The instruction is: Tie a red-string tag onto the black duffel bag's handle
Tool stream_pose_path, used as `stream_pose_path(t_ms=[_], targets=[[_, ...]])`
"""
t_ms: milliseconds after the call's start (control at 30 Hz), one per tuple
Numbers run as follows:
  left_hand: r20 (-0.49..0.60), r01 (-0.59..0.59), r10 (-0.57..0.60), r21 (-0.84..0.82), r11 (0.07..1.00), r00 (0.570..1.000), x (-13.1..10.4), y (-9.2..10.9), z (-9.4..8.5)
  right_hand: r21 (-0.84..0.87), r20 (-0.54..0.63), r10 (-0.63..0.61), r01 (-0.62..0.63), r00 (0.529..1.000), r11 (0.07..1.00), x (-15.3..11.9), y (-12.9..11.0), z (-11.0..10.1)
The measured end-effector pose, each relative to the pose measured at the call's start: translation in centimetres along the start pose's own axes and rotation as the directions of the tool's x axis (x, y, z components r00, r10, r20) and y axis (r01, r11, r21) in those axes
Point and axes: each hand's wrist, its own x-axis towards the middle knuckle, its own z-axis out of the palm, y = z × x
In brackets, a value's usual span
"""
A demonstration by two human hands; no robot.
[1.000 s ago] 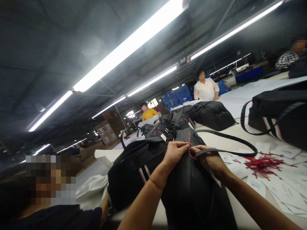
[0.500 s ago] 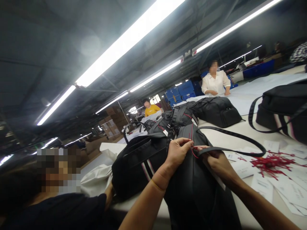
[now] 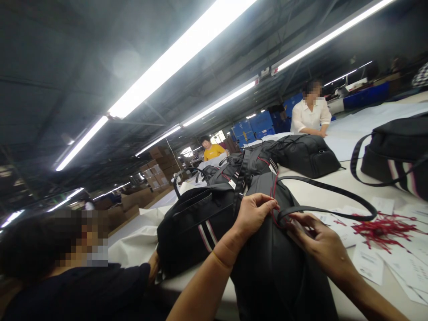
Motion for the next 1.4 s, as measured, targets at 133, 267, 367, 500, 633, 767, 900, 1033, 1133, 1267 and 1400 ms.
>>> stream_pose_path(t_ms=[133,267,367,500,633,767,900,1033,1133,1267,1400], targets=[[-0.044,0.021,-0.023,-0.047,0.999,0.999,0.1,-0.1,0.0,-0.255,-0.225,-0.424,0.367,0.877,0.895,-1.2,-2.3,-1.3],[-0.056,0.029,-0.034,-0.087,0.996,0.998,0.0,0.1,0.1,-0.298,-0.22,-0.638,0.572,0.738,0.764,0.2,-6.4,-2.7],[-0.086,0.032,-0.04,-0.092,0.995,0.996,0.0,0.2,0.0,-0.349,-0.045,-0.605,0.555,0.795,0.755,3.8,-7.8,-3.0],[-0.158,0.042,-0.056,-0.095,0.995,0.986,0.0,0.0,-0.2,-0.204,0.391,-0.3,0.4,0.87,0.894,8.4,-7.2,-2.2],[-0.193,0.065,-0.089,-0.125,0.99,0.977,0.1,-0.2,-0.4,0.075,0.598,-0.13,0.106,0.791,0.992,9.3,-5.9,-0.9],[-0.201,0.075,-0.102,-0.138,0.988,0.974,0.0,-0.2,-0.5,0.232,0.606,-0.043,-0.125,0.794,0.965,8.1,-5.3,-0.2],[-0.183,0.093,-0.116,-0.133,0.987,0.976,-0.1,-0.3,-0.7,0.296,0.536,0.078,-0.274,0.84,0.915,7.2,-5.1,0.1],[-0.175,0.1,-0.123,-0.131,0.986,0.977,-0.1,-0.2,-0.7,0.298,0.461,0.013,-0.168,0.887,0.94,7.0,-5.0,0.3],[-0.178,0.08,-0.106,-0.145,0.986,0.978,-0.1,-0.3,-0.7,0.22,0.447,-0.082,-0.021,0.891,0.975,6.8,-5.0,0.2],[-0.174,0.092,-0.122,-0.171,0.981,0.977,-0.1,-0.5,-0.8,0.144,0.437,-0.191,0.141,0.879,0.979,6.2,-5.3,-0.1],[-0.153,0.103,-0.131,-0.175,0.979,0.98,-0.1,-0.6,-0.8,0.139,0.409,-0.229,0.187,0.883,0.972,5.7,-5.3,-0.4]])
